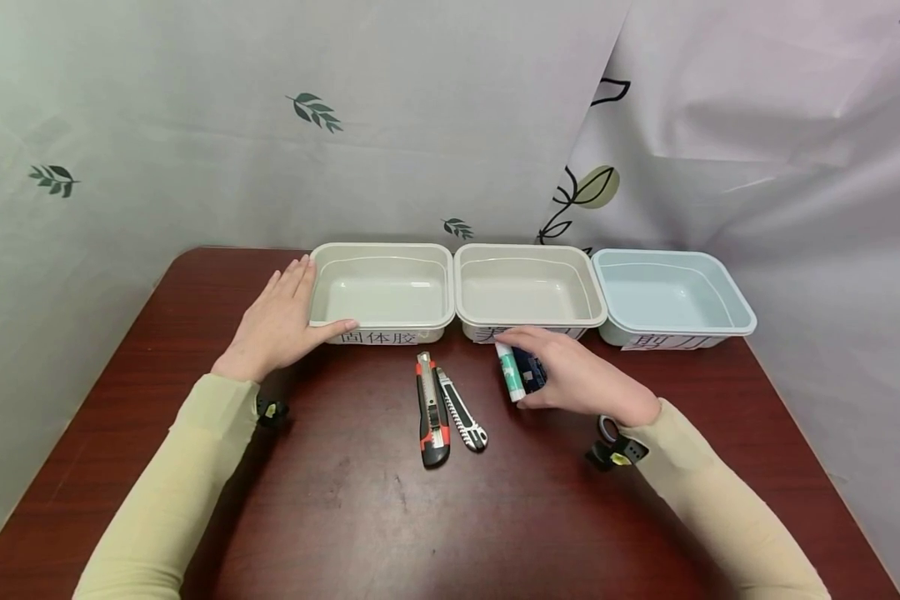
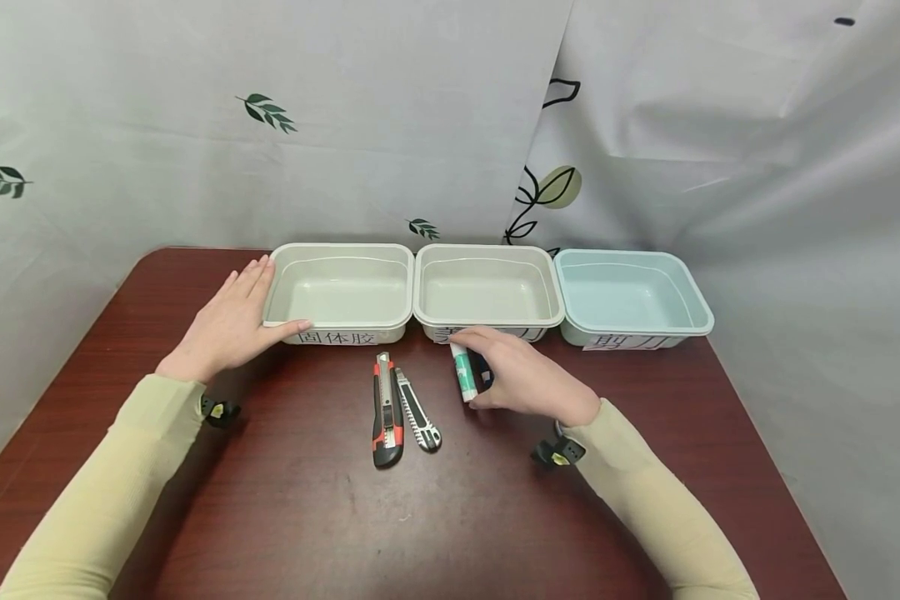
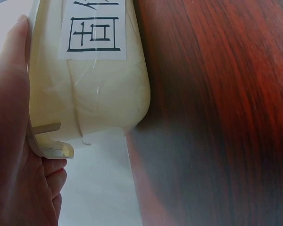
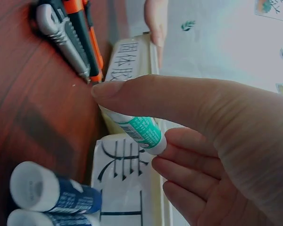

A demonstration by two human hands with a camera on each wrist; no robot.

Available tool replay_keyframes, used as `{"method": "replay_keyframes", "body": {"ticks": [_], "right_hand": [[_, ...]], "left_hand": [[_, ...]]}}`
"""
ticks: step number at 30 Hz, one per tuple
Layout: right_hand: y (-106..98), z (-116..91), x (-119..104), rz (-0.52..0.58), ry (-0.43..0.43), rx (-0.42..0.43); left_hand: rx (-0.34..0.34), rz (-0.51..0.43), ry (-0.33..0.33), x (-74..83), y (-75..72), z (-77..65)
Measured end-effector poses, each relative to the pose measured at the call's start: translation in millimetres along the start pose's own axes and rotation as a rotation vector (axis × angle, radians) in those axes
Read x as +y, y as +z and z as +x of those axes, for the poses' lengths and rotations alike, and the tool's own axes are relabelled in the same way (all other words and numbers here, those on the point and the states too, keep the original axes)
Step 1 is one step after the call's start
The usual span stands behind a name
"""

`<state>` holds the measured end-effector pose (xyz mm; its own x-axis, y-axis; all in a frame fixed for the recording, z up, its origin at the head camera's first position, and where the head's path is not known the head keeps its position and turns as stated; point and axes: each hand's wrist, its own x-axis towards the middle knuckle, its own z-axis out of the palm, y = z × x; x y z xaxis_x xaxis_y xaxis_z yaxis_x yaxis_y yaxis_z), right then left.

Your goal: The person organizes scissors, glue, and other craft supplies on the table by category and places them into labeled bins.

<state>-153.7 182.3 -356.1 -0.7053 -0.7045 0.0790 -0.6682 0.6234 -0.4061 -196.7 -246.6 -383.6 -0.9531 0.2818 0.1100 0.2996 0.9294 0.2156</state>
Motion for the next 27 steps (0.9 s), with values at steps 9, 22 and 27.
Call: {"method": "replay_keyframes", "body": {"ticks": [9,22,27], "right_hand": [[-7.3,7.3,-4.2,0.056,-0.004,0.06],[-18.1,25.2,-2.0,0.135,-0.075,0.181],[-23.0,33.2,-1.5,0.152,-0.076,0.207]], "left_hand": [[0.005,-0.004,0.0,0.0,-0.1,-0.2],[0.008,0.0,0.004,0.3,-0.5,-0.2],[0.007,-0.005,0.007,0.1,-0.9,-0.3]]}}
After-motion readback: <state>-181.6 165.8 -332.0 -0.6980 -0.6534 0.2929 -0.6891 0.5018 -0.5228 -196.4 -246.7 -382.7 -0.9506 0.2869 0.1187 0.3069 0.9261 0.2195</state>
